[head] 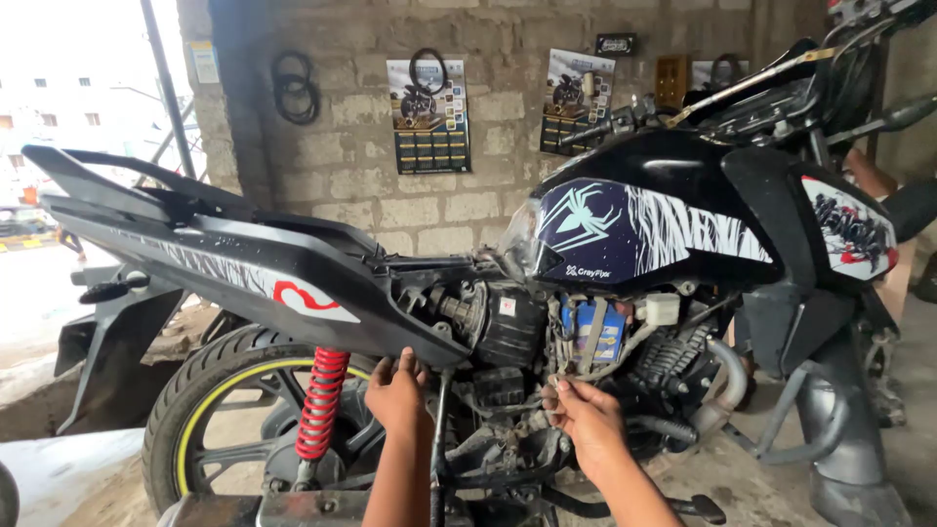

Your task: The person works on a black motorcycle in a repair bay, using a T-handle wrench to loosen and remove fasteners near the seat and side panel. They remove a plastic side cover, set it on the floor, continue working on the frame area, wipe parts with a cloth, and pick up tools from the floor.

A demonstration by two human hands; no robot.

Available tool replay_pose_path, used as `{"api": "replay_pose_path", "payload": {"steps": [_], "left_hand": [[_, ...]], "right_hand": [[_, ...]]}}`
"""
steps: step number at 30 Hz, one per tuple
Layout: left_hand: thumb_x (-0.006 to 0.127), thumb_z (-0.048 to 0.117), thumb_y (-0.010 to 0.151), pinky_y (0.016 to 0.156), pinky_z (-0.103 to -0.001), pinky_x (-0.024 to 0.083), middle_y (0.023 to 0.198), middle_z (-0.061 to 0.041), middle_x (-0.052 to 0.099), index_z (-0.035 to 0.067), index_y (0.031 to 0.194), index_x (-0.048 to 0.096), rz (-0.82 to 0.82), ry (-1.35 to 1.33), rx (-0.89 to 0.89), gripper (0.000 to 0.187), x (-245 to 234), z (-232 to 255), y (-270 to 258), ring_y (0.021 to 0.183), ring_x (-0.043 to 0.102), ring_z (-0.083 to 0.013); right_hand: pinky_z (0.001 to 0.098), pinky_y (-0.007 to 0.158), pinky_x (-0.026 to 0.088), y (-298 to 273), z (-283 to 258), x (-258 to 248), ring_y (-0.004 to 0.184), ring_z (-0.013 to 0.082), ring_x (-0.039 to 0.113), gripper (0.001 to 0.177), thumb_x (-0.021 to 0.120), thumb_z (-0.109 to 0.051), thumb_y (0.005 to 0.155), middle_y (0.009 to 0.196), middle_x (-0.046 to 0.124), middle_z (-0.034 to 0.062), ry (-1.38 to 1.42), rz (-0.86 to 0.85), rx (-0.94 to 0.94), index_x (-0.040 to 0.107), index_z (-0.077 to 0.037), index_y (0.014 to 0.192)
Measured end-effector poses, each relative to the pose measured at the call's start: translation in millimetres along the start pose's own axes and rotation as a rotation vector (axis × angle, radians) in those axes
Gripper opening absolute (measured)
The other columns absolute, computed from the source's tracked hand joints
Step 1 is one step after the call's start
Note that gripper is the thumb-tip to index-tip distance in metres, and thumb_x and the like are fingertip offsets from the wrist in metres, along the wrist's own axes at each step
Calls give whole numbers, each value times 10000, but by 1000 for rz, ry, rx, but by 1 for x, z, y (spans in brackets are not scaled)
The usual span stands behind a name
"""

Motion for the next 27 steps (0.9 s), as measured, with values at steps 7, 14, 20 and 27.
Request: {"api": "replay_pose_path", "payload": {"steps": [7,14,20,27], "left_hand": [[733,53,874,747,-275,570,1046,-86,742,-74,1258,595,-78,50,-97,427,-16,4,3,849,709,-148],[669,22,936,743,-307,554,1026,-150,711,-116,1236,660,-174,-23,-183,331,-30,-42,19,833,663,-184],[536,-121,903,760,-331,595,1045,-177,730,-109,1222,655,-236,-211,-236,340,-35,-55,29,847,700,-226],[627,-19,891,780,-330,623,1072,-144,746,-61,1201,687,-221,-305,-334,319,-33,-55,11,909,731,-195]], "right_hand": [[317,684,502,-1,1,-3,768,174,661,274,708,-130,920,937,758,82,-16,-46,-36,754,1,1156],[320,706,513,-6,-13,-15,791,148,656,289,698,-147,927,935,748,67,-134,84,-17,746,-2,1173],[309,666,514,-8,-5,12,753,145,646,292,700,-147,924,913,736,69,-298,34,-81,750,15,1161],[270,593,508,-40,-8,131,700,129,651,277,688,-100,907,874,741,69,-607,-166,-290,755,22,1146]]}}
Point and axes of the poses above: each hand's wrist, its own y-axis towards the middle knuckle, its own x-axis out of the palm, z = x × y, the point moved 3 cm from there along y, towards the middle knuckle
